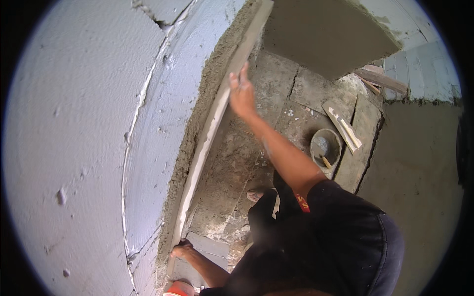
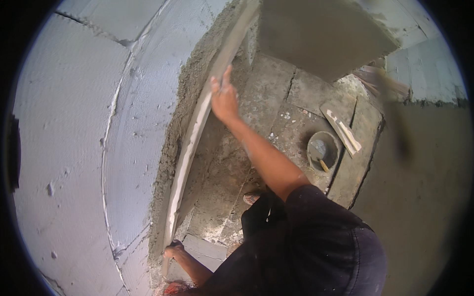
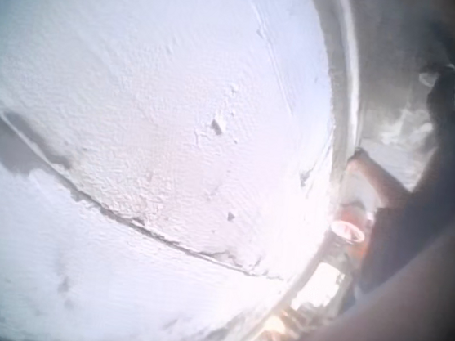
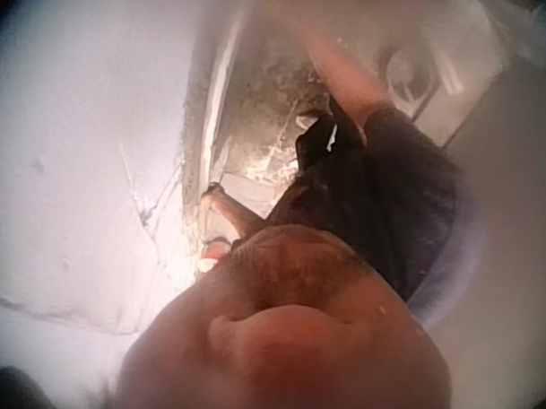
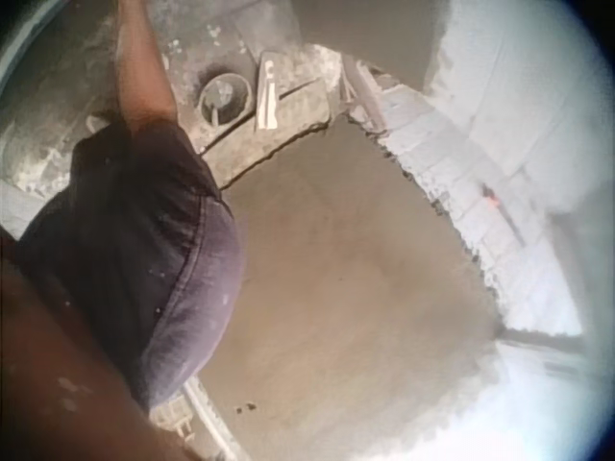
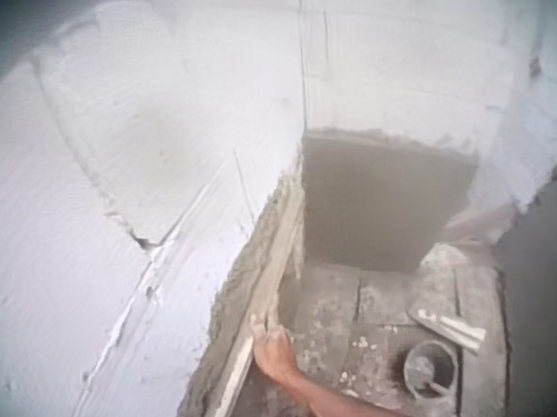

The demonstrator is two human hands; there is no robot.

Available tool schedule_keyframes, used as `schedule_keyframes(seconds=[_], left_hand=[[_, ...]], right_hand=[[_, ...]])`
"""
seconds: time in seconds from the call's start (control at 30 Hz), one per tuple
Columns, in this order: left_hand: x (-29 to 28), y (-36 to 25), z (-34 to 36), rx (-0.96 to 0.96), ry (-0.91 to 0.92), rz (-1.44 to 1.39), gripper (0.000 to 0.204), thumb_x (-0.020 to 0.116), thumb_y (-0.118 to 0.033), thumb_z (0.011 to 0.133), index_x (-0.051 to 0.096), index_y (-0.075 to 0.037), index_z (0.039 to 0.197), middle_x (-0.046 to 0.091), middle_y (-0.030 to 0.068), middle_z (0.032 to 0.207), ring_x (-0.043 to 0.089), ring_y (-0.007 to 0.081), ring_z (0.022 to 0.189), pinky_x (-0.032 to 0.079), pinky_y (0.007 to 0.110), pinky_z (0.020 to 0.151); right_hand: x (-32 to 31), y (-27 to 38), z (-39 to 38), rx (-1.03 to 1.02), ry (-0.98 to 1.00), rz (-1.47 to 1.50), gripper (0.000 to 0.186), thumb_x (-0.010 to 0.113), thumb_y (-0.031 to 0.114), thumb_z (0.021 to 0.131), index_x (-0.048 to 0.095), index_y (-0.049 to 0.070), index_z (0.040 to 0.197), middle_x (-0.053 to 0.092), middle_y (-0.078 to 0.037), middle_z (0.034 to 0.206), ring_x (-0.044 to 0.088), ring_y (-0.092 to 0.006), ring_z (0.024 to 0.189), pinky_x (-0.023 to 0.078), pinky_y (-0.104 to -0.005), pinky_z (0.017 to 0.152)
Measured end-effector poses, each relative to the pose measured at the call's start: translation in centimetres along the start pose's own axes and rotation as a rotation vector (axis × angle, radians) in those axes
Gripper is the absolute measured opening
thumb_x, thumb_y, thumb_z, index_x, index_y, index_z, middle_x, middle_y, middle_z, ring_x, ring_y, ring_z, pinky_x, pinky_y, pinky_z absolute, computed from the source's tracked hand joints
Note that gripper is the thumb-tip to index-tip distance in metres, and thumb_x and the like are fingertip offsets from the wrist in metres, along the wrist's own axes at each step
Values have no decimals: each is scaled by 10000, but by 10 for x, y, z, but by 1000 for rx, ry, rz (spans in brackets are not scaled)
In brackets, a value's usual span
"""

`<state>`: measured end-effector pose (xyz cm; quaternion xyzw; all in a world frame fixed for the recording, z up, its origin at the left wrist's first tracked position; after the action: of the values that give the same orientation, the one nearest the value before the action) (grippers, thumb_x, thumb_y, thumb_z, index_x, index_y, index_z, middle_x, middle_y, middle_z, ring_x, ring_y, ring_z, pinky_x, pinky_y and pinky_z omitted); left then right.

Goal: The person applies wet cement to a concrete block wall using a trowel and then smooths the applied layer using a long metal straightedge.

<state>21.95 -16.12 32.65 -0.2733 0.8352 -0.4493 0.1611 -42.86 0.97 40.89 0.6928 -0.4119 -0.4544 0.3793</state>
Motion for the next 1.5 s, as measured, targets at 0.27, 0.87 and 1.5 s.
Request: schedule_keyframes(seconds=[0.27,0.87,1.5], left_hand=[[116,100,-116,29,19,14,821,59,-695,895,528,-106,1223,615,56,1081,562,210,789,401,318,525],[60,91,-41,122,-137,-2,812,85,-638,924,433,-39,1348,515,126,1328,512,279,1173,461,404,894],[34,128,20,141,-194,-131,797,128,-596,922,352,-3,1405,403,146,1440,412,337,1300,302,433,1105]], right_hand=[[-46,-95,165,-234,-199,-3,733,366,470,980,144,-34,1464,572,-304,1159,560,-351,1108,428,-400,963],[4,-106,81,-102,37,2,740,340,413,1000,-37,-12,1474,512,-331,1248,538,-387,1154,423,-450,975],[58,-172,58,140,273,63,748,330,438,994,-39,-1,1474,207,-303,1477,266,-406,1364,239,-482,1129]])
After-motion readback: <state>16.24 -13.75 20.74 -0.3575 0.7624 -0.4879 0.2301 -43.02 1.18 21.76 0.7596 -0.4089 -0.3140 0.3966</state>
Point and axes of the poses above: each hand's wrist, its own z-axis towards the middle knuckle, its own x-axis out of the palm, y = z × x, the point moved 4 cm from there along z, towards the middle knuckle
